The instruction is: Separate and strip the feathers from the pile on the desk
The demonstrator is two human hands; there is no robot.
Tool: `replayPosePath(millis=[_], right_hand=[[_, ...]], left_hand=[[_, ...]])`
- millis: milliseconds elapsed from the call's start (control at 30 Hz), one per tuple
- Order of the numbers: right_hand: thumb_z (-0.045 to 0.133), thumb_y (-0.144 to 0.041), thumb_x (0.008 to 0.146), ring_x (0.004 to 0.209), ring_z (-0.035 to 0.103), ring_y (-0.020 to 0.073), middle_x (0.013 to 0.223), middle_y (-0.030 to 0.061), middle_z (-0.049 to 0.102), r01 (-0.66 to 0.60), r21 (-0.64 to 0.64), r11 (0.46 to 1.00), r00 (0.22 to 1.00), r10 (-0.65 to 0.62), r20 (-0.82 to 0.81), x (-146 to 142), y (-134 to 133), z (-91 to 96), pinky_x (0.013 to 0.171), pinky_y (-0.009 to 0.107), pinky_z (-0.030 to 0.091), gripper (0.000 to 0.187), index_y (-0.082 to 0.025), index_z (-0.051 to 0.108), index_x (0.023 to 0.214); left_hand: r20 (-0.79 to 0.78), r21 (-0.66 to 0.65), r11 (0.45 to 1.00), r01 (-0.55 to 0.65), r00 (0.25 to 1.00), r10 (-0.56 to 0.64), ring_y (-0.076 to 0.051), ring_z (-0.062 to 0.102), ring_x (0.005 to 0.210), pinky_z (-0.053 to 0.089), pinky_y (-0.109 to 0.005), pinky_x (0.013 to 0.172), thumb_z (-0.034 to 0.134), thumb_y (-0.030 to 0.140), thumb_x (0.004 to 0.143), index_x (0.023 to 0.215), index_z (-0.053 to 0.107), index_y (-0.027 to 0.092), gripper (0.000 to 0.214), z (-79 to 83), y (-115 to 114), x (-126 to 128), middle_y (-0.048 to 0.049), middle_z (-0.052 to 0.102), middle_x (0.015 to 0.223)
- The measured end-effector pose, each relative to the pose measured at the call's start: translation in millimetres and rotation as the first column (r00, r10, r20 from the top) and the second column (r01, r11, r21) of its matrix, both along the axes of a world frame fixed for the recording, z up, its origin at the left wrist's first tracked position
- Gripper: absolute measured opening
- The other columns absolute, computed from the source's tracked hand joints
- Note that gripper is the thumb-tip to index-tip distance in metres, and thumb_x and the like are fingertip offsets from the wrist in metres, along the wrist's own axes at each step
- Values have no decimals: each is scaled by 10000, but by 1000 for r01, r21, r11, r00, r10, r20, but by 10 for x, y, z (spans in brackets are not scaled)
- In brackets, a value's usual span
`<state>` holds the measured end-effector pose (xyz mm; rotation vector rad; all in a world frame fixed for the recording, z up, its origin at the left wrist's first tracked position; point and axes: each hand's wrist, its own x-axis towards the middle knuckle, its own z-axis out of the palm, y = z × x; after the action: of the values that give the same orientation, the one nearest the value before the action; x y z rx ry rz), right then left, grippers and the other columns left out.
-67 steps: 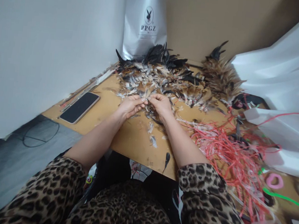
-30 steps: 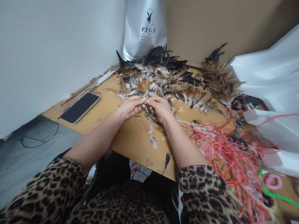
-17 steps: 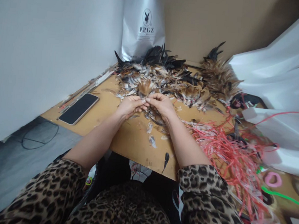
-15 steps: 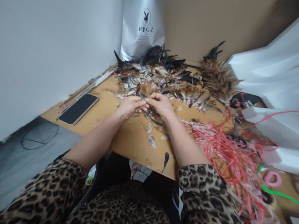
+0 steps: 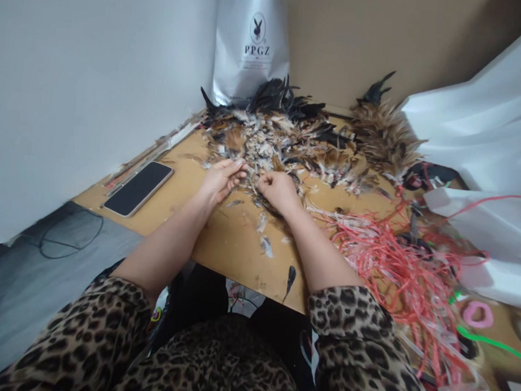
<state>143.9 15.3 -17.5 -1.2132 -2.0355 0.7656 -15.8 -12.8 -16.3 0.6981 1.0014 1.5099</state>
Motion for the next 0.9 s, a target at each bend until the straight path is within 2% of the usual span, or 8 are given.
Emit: replayPosePath(millis=[133,233,300,367,433,500,633,900], right_hand=[[629,-295,634,583,510,142,628,32,625,26,143,989,949,-69,306,-73,-107,14,552,254,324,93,-203,645,629],[603,-256,647,588,515,148,630,49,626,58,161,985,942,-108,319,-112,-112,-10,556,261,327,76,-197,634,610],[587,-279,666,550,497,130,598,36,611,75,99,992,977,-93,191,-107,-73,-28,539,254,331,120,-185,621,599],[591,-333,669,477,453,103,534,12,575,76,-63,995,997,-77,-21,-83,-23,-28,491,238,322,174,-174,607,600],[609,-380,654,410,397,78,482,-9,537,10,-268,963,966,-78,-247,-50,17,-9,432,222,292,218,-165,602,618],[649,-395,616,386,376,65,478,-18,530,-101,-400,911,897,-91,-433,-18,41,18,400,209,267,240,-162,597,638],[726,-375,530,416,402,58,487,-40,514,-202,-443,874,780,-130,-612,25,57,51,402,189,269,280,-165,572,633],[705,-348,574,439,422,64,486,-42,510,-203,-431,879,737,-153,-659,40,68,66,433,198,286,237,-164,569,637]], left_hand=[[49,13,1000,-17,999,16,-21,547,515,351,-111,409,697,239,659,780,625,121,184,-26,15,-5,-7,640,692],[56,-1,1000,-16,998,16,-15,536,507,347,-109,407,688,228,669,789,629,126,168,-29,20,-10,-2,637,695],[61,-8,1000,-15,998,16,-10,530,504,346,-107,409,682,224,675,796,630,130,161,-30,21,-15,0,636,705],[72,-7,1000,-4,997,5,-9,527,502,343,-106,406,679,222,679,792,629,131,153,-35,20,-16,2,634,706],[84,-7,999,33,996,-32,-10,528,502,341,-104,402,674,212,682,780,629,128,137,-43,14,-7,-1,634,702],[86,-23,996,87,993,-85,-14,534,506,344,-103,401,670,199,686,769,630,120,121,-52,3,10,-14,642,712],[69,-77,980,183,982,-178,-30,559,530,357,-108,405,668,191,689,771,635,103,125,-64,-19,46,-51,661,762],[85,-85,974,211,975,-204,-38,567,528,366,-115,411,662,180,694,810,639,99,143,-50,-21,44,-56,668,779]])
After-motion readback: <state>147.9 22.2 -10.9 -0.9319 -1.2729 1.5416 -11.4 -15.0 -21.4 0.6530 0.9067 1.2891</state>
